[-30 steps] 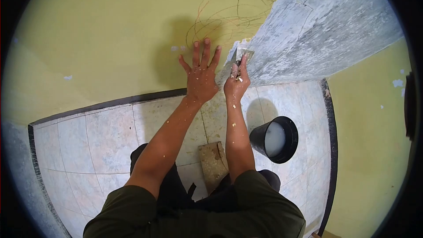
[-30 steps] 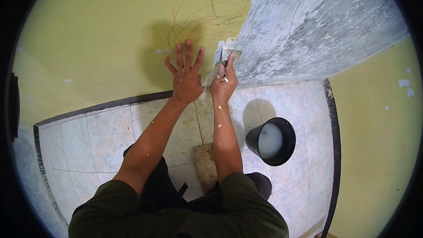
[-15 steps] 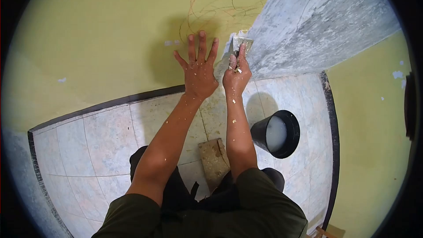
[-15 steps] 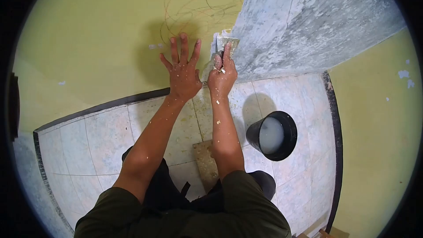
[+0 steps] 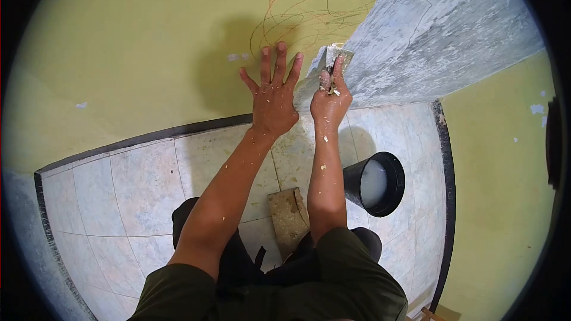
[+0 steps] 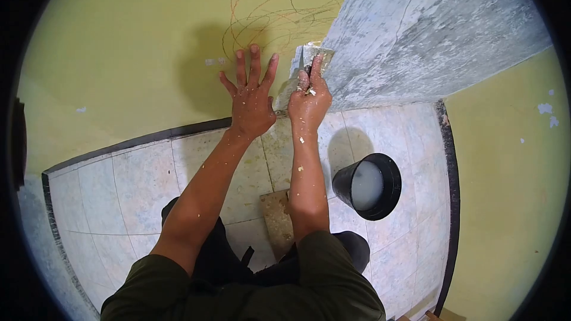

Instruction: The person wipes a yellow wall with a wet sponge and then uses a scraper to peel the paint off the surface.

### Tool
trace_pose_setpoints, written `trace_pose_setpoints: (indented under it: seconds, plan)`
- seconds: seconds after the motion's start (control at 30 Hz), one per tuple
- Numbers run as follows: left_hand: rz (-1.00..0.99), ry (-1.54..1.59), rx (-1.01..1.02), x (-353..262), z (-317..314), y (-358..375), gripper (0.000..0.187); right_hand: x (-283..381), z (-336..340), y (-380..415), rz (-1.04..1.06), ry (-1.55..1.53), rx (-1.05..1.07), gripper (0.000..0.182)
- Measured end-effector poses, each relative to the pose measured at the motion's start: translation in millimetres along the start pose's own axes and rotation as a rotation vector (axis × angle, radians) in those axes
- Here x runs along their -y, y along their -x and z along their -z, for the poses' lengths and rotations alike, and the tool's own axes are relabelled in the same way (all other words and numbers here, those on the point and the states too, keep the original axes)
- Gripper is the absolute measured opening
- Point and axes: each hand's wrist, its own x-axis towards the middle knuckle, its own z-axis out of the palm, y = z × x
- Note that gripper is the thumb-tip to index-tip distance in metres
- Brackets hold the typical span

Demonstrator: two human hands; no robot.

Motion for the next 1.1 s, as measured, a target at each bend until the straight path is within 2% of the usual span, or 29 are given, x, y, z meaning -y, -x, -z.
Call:
trace_pose_setpoints:
  seconds: [0.07, 0.1, 0.13, 0.2, 0.23, 0.27, 0.37, 0.43, 0.57, 0.8, 0.87, 0.93, 1.03, 1.1]
  plan:
    - [0.016, -0.003, 0.014, -2.4, 0.4, 0.4, 0.099, 2.7, 10.9, -2.4, -0.053, 0.063, 0.076, 0.05]
    - [0.021, 0.002, 0.005, -3.8, 0.3, -2.6, 0.099, -1.3, 12.7, -8.3, 0.058, 0.045, 0.025, 0.048]
    - [0.035, 0.007, 0.007, -5.7, 0.3, -2.7, 0.1, -2.5, 12.4, -11.9, 0.064, 0.048, 0.035, 0.048]
    - [0.051, 0.024, 0.024, -9.5, -2.8, 2.8, 0.102, 4.0, 21.7, -16.9, -0.021, -0.097, 0.106, 0.046]
    - [0.044, -0.001, 0.044, -9.0, -3.4, 2.9, 0.101, 10.0, 25.1, -15.4, -0.189, -0.185, 0.19, 0.045]
    - [0.036, -0.034, 0.049, -7.8, -2.8, -0.9, 0.1, -1.0, 15.0, -11.8, -0.093, -0.224, 0.123, 0.046]
    - [0.024, -0.001, 0.035, -7.6, 0.7, -0.1, 0.1, -4.7, 9.4, -4.1, -0.04, -0.237, 0.064, 0.047]
    - [0.009, 0.007, 0.005, -3.3, 0.3, 0.4, 0.101, -19.2, 7.8, 3.1, -0.06, -0.121, 0.047, 0.047]
    - [0.021, 0.019, 0.014, -4.8, 3.8, 0.9, 0.101, -18.7, 9.4, 0.6, -0.086, -0.08, 0.068, 0.049]
    - [0.019, -0.019, 0.074, -4.1, 5.1, 1.2, 0.099, -0.6, 11.8, -5.2, -0.224, -0.173, 0.07, 0.049]
    - [0.018, -0.005, 0.025, -2.3, 3.5, 1.9, 0.1, -3.1, 13.9, -13.3, -0.122, -0.055, 0.046, 0.047]
    - [0.019, -0.004, 0.024, -1.8, 4.5, 0.1, 0.1, 29.5, 28.3, -67.1, 0.029, -0.079, -0.042, 0.045]
    - [0.004, -0.016, 0.064, -0.9, 3.8, 11.2, 0.101, 42.1, 50.1, -103.9, 0.069, -0.166, -0.009, 0.044]
    - [-0.037, -0.039, 0.041, 3.0, 6.1, -0.5, 0.102, 19.1, 43.0, -85.3, 0.095, -0.136, -0.026, 0.043]
